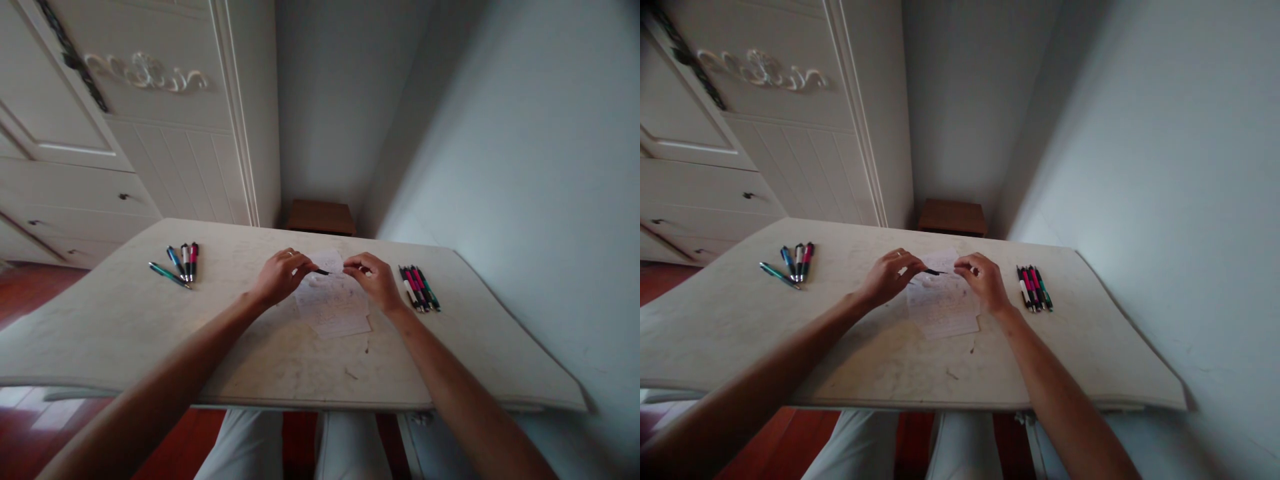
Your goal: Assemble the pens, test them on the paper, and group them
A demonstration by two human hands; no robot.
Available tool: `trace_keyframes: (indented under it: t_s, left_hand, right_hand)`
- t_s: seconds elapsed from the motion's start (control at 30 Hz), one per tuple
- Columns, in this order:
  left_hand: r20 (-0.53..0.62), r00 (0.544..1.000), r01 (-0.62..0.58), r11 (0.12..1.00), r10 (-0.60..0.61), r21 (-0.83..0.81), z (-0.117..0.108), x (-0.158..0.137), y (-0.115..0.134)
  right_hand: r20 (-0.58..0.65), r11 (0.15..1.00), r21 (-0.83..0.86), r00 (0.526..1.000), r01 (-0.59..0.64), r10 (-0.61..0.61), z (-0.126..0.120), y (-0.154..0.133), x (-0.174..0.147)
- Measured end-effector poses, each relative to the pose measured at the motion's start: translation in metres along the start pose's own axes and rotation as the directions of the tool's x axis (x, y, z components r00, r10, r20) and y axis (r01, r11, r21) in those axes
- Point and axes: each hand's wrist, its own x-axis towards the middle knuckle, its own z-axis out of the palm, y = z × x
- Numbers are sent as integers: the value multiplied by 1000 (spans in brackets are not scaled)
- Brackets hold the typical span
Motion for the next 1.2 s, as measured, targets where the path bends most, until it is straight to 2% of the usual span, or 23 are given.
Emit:
trace_keyframes:
  t_s: [0.17,0.4,0.63,0.8,0.97,1.1,1.2]
  left_hand:
    - [139,983,-109,991,119,-84,-3,-1,-8]
    - [243,964,-80,989,108,-121,-1,-4,-10]
    - [325,939,-89,993,112,-83,-1,-4,-12]
    - [272,957,-78,994,98,-82,-2,-4,-12]
    - [176,983,-48,998,54,-38,-3,-2,-13]
    - [94,996,-1,1000,0,12,-5,-1,-16]
    - [21,995,103,995,-102,-18,-8,-1,-21]
  right_hand:
    - [34,979,-186,997,79,-74,-6,19,1]
    - [118,925,-378,993,41,4,-5,30,-2]
    - [187,901,-433,981,34,53,-3,30,-4]
    - [221,917,-397,973,27,67,-2,32,-4]
    - [179,952,-307,983,16,41,-2,32,-3]
    - [72,976,-220,997,-5,22,-3,32,-1]
    - [-78,978,-138,986,-158,148,-7,32,2]
